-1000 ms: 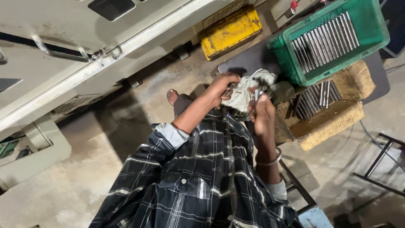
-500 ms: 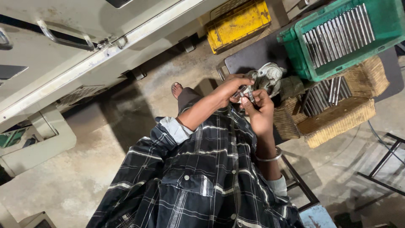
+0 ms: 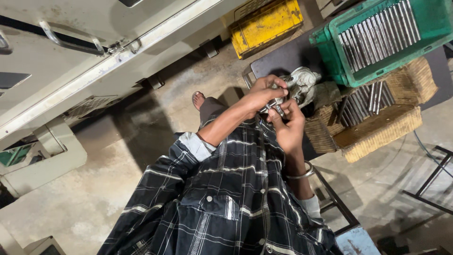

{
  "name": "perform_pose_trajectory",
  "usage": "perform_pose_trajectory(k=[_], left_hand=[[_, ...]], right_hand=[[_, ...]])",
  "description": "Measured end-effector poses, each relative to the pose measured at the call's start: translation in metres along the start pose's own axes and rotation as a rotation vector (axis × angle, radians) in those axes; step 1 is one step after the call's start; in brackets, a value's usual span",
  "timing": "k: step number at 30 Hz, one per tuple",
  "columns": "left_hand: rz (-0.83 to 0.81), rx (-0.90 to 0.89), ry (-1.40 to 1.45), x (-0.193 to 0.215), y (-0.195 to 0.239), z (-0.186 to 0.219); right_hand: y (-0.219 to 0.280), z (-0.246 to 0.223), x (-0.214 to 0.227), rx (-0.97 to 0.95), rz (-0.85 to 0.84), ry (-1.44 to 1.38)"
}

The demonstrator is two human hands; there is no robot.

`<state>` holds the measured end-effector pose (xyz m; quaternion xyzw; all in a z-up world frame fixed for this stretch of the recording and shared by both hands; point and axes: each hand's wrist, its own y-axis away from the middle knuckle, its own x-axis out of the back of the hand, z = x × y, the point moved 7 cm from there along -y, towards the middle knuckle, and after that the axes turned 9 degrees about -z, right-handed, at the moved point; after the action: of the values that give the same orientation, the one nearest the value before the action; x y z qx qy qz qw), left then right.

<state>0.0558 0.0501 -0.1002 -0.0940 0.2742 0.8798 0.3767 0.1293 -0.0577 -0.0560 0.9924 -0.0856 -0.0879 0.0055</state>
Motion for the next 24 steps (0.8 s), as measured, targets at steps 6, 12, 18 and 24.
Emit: perform_pose_trajectory(k=[6, 12, 18, 24], left_hand=[[-0.008, -0.073, -0.271, -0.016, -0.015, 0.0], [-0.014, -0.078, -0.292, -0.03, -0.024, -0.01], [0.139, 0.152, -0.05, 0.024, -0.026, -0.007], [0.08, 0.196, 0.169, 0.034, -0.009, -0.017]], right_hand=[[0.017, -0.013, 0.013, 0.026, 0.082, 0.069], [0.025, -0.021, 0.018, 0.209, 0.117, 0.104], [0.05, -0.055, 0.018, 0.288, 0.08, -0.082], [0.018, -0.029, 0.016, -0.08, -0.057, -0.065]])
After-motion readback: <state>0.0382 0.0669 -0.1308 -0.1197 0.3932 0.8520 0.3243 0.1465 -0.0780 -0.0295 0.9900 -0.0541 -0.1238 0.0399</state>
